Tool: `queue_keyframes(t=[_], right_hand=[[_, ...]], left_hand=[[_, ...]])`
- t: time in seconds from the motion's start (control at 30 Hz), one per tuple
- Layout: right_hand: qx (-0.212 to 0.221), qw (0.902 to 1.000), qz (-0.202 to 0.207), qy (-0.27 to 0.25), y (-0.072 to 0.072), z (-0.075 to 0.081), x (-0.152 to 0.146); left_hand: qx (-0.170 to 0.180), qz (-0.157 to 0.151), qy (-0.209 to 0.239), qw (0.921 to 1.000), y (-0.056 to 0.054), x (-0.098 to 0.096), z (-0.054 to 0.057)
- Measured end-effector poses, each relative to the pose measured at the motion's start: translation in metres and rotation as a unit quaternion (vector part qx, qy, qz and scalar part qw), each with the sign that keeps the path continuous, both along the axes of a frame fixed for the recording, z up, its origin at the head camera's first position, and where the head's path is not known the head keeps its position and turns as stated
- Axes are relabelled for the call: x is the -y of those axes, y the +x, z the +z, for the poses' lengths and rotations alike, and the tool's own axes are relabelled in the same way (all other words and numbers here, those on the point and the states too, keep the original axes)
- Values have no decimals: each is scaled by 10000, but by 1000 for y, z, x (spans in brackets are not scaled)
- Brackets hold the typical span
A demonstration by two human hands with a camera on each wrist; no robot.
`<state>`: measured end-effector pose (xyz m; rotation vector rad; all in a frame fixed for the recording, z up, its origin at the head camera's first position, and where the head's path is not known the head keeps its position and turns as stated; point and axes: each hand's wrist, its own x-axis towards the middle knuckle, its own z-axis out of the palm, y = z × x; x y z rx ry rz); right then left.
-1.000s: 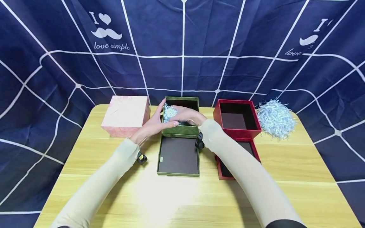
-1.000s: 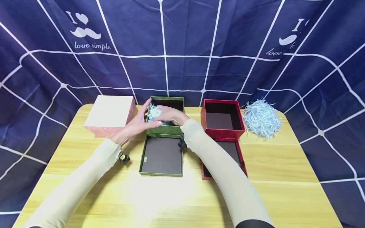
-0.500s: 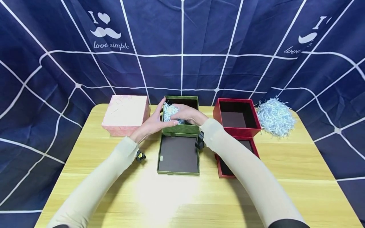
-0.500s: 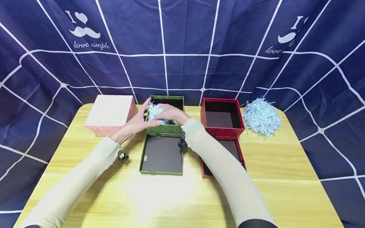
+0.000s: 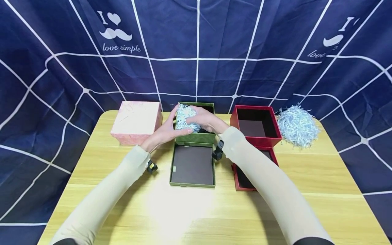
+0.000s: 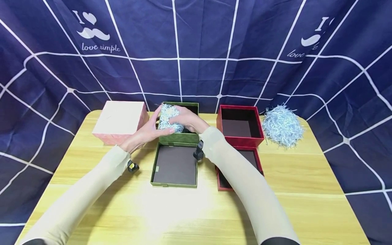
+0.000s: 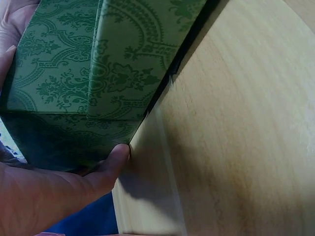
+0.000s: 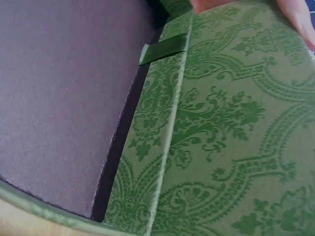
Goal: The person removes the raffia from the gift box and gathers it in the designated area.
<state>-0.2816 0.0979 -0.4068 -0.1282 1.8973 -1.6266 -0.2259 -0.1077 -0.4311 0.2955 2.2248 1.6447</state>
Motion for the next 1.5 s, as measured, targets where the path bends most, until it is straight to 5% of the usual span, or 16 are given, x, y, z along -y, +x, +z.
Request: queue_keyframes(t=[0.37, 1.0, 1.5], right_hand=[[-343, 9986, -409, 39, 0, 17, -14], [-525, 9900, -888, -965, 7, 63, -47], [-884, 9874, -1028, -818, 19, 97, -72]], left_hand=[[-56, 68, -105, 9999, 0, 0, 0], [-51, 142, -134, 9998, 1, -1, -1], [23, 174, -92, 9998, 1, -2, 1]])
